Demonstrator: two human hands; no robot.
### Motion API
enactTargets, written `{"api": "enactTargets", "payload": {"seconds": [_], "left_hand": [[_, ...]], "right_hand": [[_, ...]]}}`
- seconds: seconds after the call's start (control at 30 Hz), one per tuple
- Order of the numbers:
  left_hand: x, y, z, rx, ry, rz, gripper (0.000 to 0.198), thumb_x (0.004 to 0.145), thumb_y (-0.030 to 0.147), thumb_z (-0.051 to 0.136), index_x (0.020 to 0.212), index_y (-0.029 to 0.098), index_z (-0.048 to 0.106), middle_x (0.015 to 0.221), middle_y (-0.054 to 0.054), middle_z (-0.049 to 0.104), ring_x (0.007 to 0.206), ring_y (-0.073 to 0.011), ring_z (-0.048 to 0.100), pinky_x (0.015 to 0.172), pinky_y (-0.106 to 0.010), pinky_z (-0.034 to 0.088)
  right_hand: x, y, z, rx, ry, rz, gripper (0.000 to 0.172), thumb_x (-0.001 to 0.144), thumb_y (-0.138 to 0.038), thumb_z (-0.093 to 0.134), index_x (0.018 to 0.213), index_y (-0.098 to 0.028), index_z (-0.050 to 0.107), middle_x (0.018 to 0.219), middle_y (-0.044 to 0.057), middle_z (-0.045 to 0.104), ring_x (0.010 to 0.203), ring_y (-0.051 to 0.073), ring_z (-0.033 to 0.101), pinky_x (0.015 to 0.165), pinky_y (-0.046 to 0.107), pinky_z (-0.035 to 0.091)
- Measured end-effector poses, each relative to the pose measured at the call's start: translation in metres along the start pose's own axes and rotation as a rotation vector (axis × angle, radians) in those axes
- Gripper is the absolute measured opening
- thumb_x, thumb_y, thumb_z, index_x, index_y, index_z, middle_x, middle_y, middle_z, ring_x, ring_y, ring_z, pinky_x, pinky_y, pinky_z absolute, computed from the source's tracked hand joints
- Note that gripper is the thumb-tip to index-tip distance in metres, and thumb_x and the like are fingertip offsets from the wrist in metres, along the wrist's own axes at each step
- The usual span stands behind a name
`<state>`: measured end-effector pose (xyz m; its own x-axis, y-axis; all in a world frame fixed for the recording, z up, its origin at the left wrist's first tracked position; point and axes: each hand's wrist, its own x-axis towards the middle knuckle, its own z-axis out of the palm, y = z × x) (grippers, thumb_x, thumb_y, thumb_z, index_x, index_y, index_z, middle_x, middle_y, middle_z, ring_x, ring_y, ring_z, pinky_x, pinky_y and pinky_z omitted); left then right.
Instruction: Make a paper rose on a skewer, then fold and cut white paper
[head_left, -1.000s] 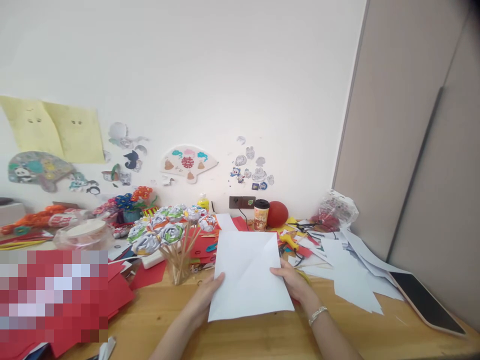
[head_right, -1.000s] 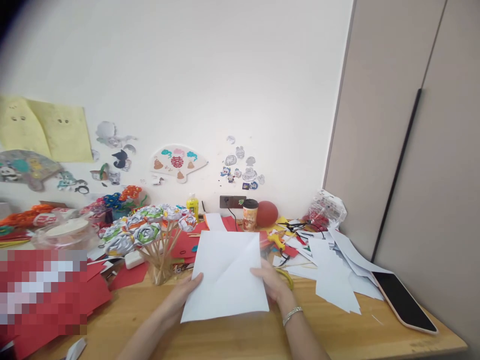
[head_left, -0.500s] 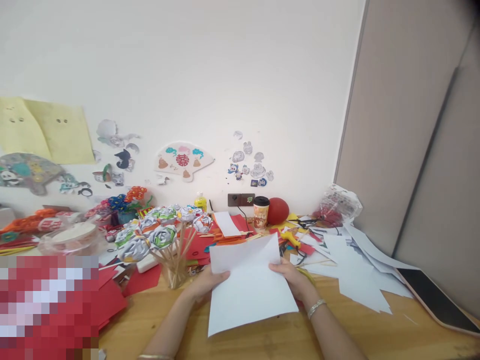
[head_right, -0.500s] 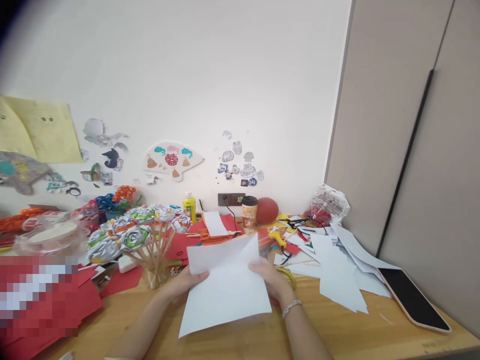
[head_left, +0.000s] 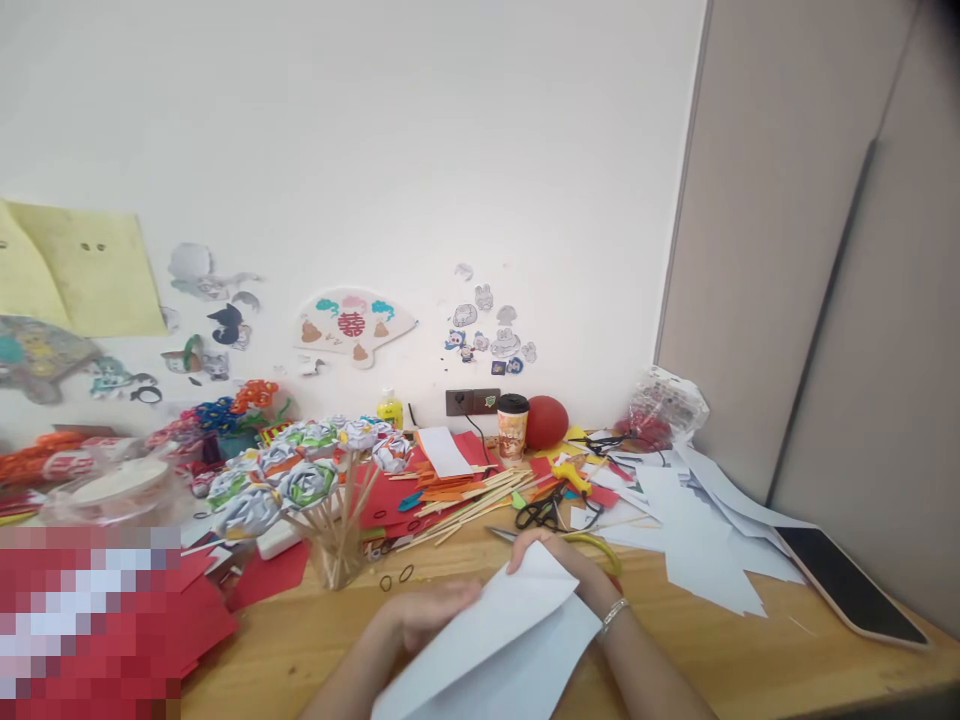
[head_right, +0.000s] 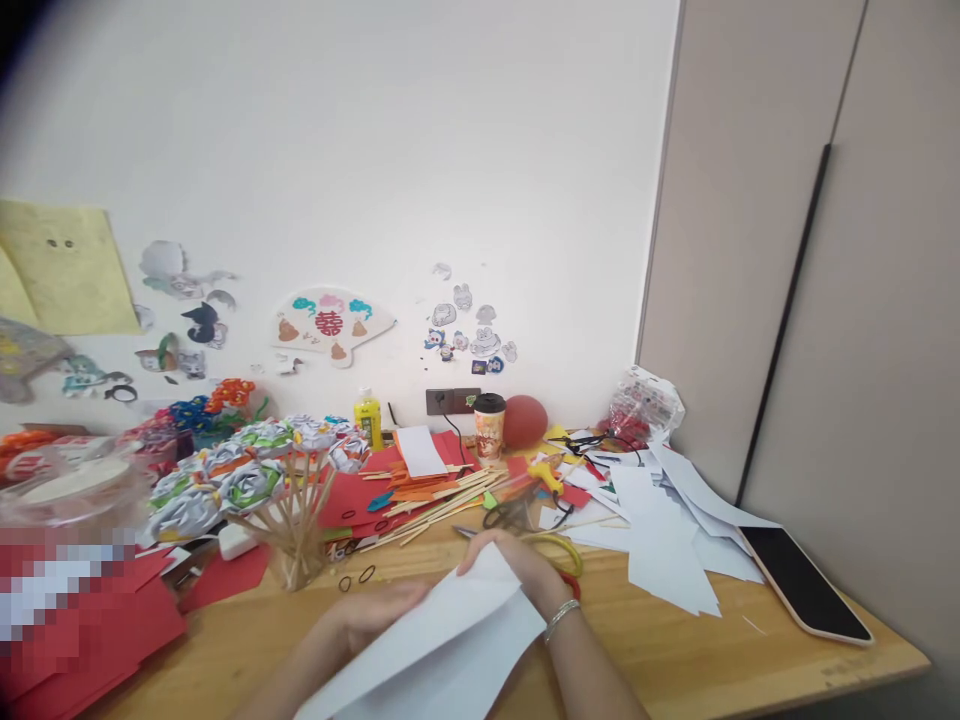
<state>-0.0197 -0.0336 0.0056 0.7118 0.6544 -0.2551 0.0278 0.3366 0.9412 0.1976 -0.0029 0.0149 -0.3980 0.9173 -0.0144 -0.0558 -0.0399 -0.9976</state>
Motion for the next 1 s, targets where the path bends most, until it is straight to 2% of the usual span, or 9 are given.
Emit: {"api": "enactTargets", "payload": {"seconds": [0.07, 0.17, 0.33, 0.53, 0.6, 0.73, 0.87, 0.93, 1.0], "left_hand": [[0.007, -0.004, 0.008, 0.018, 0.045, -0.007, 0.040, 0.062, 0.046, 0.068, 0.086, 0.014, 0.067, 0.087, -0.008, 0.069, 0.080, -0.0204, 0.061, 0.072, -0.029, 0.044], [0.009, -0.006, 0.011, -0.003, 0.096, 0.010, 0.038, 0.064, 0.039, 0.069, 0.094, 0.015, 0.064, 0.091, -0.007, 0.069, 0.077, -0.0184, 0.062, 0.069, -0.028, 0.045], [0.005, -0.001, 0.011, -0.053, 0.164, 0.066, 0.041, 0.067, 0.037, 0.067, 0.100, 0.014, 0.058, 0.097, -0.011, 0.068, 0.082, -0.0213, 0.063, 0.071, -0.030, 0.047], [0.012, 0.004, 0.012, -0.228, 0.392, 0.230, 0.040, 0.072, 0.039, 0.062, 0.102, 0.013, 0.056, 0.091, -0.013, 0.069, 0.075, -0.0221, 0.065, 0.071, -0.033, 0.048], [0.014, 0.002, 0.011, -0.258, 0.396, 0.264, 0.043, 0.073, 0.039, 0.061, 0.105, 0.012, 0.054, 0.092, -0.014, 0.069, 0.076, -0.0234, 0.065, 0.072, -0.035, 0.048], [0.015, -0.001, 0.009, -0.311, 0.280, 0.214, 0.054, 0.074, 0.040, 0.059, 0.118, 0.013, 0.046, 0.104, -0.015, 0.065, 0.092, -0.0265, 0.062, 0.077, -0.036, 0.047], [0.016, 0.005, 0.008, -0.469, 0.191, 0.253, 0.066, 0.073, 0.063, 0.042, 0.122, 0.018, 0.045, 0.112, -0.012, 0.062, 0.104, -0.0298, 0.055, 0.083, -0.041, 0.044], [0.015, 0.007, 0.008, -0.464, 0.250, 0.247, 0.067, 0.071, 0.066, 0.041, 0.116, 0.018, 0.052, 0.106, -0.012, 0.065, 0.104, -0.0318, 0.055, 0.084, -0.043, 0.043], [0.011, 0.007, 0.006, -0.413, 0.362, 0.214, 0.057, 0.072, 0.060, 0.048, 0.107, 0.017, 0.058, 0.100, -0.010, 0.067, 0.100, -0.0324, 0.056, 0.083, -0.041, 0.044]], "right_hand": [[0.003, -0.001, 0.003, 0.003, -0.010, -0.040, 0.008, 0.056, -0.013, 0.061, 0.062, -0.017, 0.064, 0.060, 0.001, 0.062, 0.055, 0.014, 0.054, 0.051, 0.023, 0.040], [0.007, -0.002, 0.001, 0.033, 0.012, -0.073, 0.014, 0.061, -0.014, 0.061, 0.074, -0.019, 0.065, 0.068, 0.001, 0.063, 0.063, 0.016, 0.055, 0.059, 0.026, 0.042], [0.004, -0.004, -0.003, 0.108, 0.025, -0.105, 0.026, 0.068, -0.032, 0.061, 0.089, -0.017, 0.063, 0.083, 0.006, 0.066, 0.072, 0.021, 0.060, 0.066, 0.033, 0.045], [0.001, -0.007, 0.013, 0.374, -0.037, -0.123, 0.049, 0.078, -0.056, 0.039, 0.107, -0.021, 0.056, 0.095, 0.009, 0.066, 0.085, 0.026, 0.061, 0.073, 0.040, 0.046], [0.003, -0.001, 0.021, 0.360, 0.026, -0.136, 0.047, 0.075, -0.055, 0.045, 0.105, -0.020, 0.057, 0.094, 0.008, 0.066, 0.085, 0.026, 0.061, 0.073, 0.039, 0.047], [0.010, 0.014, 0.031, 0.286, 0.199, -0.167, 0.039, 0.068, -0.039, 0.057, 0.100, -0.017, 0.058, 0.089, 0.006, 0.068, 0.080, 0.024, 0.062, 0.072, 0.035, 0.048], [0.014, 0.021, 0.033, 0.225, 0.226, -0.164, 0.032, 0.066, -0.029, 0.056, 0.095, -0.014, 0.059, 0.086, 0.007, 0.068, 0.078, 0.023, 0.062, 0.070, 0.034, 0.047], [0.014, 0.021, 0.033, 0.190, 0.230, -0.172, 0.034, 0.063, -0.023, 0.058, 0.096, -0.014, 0.059, 0.089, 0.007, 0.068, 0.082, 0.023, 0.062, 0.072, 0.034, 0.047], [0.013, 0.021, 0.033, 0.157, 0.226, -0.174, 0.040, 0.059, -0.017, 0.058, 0.099, -0.016, 0.059, 0.093, 0.006, 0.068, 0.084, 0.023, 0.061, 0.073, 0.033, 0.047]]}}
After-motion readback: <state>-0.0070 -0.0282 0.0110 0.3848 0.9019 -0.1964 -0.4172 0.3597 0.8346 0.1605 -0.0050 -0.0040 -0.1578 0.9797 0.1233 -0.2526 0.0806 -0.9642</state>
